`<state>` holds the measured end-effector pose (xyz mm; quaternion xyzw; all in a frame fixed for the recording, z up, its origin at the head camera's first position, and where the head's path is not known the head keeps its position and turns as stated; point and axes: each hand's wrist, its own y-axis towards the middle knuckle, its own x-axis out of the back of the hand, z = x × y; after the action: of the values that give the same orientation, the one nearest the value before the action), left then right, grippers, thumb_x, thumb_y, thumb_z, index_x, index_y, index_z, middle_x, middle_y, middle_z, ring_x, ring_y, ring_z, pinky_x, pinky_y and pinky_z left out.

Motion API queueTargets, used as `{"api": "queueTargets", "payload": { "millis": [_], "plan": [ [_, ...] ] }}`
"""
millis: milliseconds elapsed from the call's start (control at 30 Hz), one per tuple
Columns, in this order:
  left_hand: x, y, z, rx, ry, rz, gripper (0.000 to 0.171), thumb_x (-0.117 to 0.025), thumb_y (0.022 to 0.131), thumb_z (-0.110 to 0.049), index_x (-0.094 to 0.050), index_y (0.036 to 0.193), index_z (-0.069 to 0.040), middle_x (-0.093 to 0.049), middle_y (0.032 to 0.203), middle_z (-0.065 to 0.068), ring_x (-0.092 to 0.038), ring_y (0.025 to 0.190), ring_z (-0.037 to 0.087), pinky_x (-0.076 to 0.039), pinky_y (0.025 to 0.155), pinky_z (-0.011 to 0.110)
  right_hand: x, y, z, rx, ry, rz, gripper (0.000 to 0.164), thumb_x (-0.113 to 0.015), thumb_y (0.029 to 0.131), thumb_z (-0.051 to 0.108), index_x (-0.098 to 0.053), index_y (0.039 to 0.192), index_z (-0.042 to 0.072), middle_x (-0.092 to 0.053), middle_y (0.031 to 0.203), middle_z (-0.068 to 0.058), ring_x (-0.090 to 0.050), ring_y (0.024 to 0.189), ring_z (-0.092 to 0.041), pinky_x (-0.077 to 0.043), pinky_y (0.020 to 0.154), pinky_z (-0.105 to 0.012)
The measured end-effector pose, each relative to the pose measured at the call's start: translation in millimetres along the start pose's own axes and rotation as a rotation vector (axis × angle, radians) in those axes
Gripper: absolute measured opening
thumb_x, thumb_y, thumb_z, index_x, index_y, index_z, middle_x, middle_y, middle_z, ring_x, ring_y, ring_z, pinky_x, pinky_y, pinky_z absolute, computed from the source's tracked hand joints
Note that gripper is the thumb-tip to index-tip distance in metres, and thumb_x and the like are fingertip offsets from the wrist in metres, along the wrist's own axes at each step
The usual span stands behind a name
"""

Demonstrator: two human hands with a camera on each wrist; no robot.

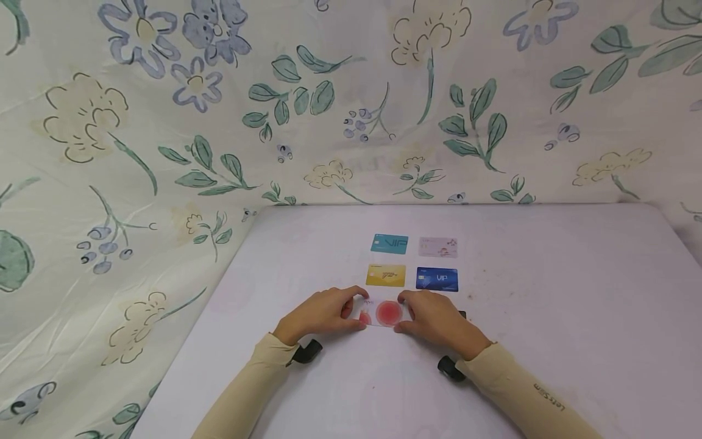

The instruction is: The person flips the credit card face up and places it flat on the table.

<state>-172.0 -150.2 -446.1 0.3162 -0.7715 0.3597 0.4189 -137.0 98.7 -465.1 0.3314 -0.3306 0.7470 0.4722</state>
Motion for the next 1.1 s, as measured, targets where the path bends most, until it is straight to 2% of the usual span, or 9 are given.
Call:
{"api": "queueTargets", "payload": {
  "millis": [300, 433, 700, 900, 1100],
  "plan": [
    [-0.1, 0.8, -2.9, -0.040, 0.012, -0.018, 0.049, -0.073, 0.093, -0.043, -0.062, 0.134, -0.021, -0.049, 0.072, -0.008, -0.046, 0.064, 0.006, -0.035, 0.058, 0.022, 2.4, -2.0, -4.5, 0.007, 0.010, 0.000, 0.057, -0.088, 0.082, 0.035, -0.068, 0.130, 0.012, -0.055, 0.077, 0.002, -0.052, 0.072, -0.012, -0.043, 0.064, -0.025],
    [0.2, 3.6, -4.8, -0.064, 0.010, -0.029, 0.048, -0.071, 0.094, -0.044, -0.061, 0.134, -0.019, -0.049, 0.072, -0.008, -0.045, 0.064, 0.006, -0.034, 0.058, 0.022, 10.0, -3.4, -8.8, 0.019, 0.030, -0.011, 0.056, -0.086, 0.084, 0.034, -0.067, 0.132, 0.012, -0.055, 0.076, 0.002, -0.052, 0.071, -0.012, -0.041, 0.061, -0.023],
    [5.4, 10.8, -13.8, -0.091, -0.012, -0.046, 0.052, -0.075, 0.092, -0.045, -0.061, 0.135, -0.019, -0.051, 0.073, -0.007, -0.047, 0.064, 0.006, -0.036, 0.058, 0.021, 30.9, -8.1, -18.8, 0.087, 0.032, -0.064, 0.057, -0.084, 0.087, 0.032, -0.064, 0.134, 0.005, -0.052, 0.073, 0.002, -0.049, 0.068, -0.011, -0.037, 0.058, -0.023],
    [8.6, 14.7, -22.7, -0.134, -0.018, -0.066, 0.050, -0.074, 0.093, -0.041, -0.061, 0.135, -0.017, -0.053, 0.075, -0.007, -0.048, 0.064, 0.006, -0.036, 0.057, 0.020, 39.2, -12.7, -31.4, 0.078, 0.047, -0.103, 0.057, -0.083, 0.088, 0.031, -0.063, 0.135, 0.004, -0.050, 0.072, 0.003, -0.047, 0.064, -0.011, -0.035, 0.055, -0.023],
    [8.5, 16.9, -29.7, -0.154, -0.004, -0.080, 0.053, -0.074, 0.093, -0.044, -0.062, 0.136, -0.015, -0.052, 0.075, -0.008, -0.047, 0.065, 0.005, -0.036, 0.058, 0.019, 44.2, -19.1, -40.8, 0.083, 0.052, -0.120, 0.055, -0.081, 0.090, 0.030, -0.064, 0.134, 0.003, -0.049, 0.071, 0.003, -0.046, 0.063, -0.011, -0.034, 0.055, -0.023]
  ]
}}
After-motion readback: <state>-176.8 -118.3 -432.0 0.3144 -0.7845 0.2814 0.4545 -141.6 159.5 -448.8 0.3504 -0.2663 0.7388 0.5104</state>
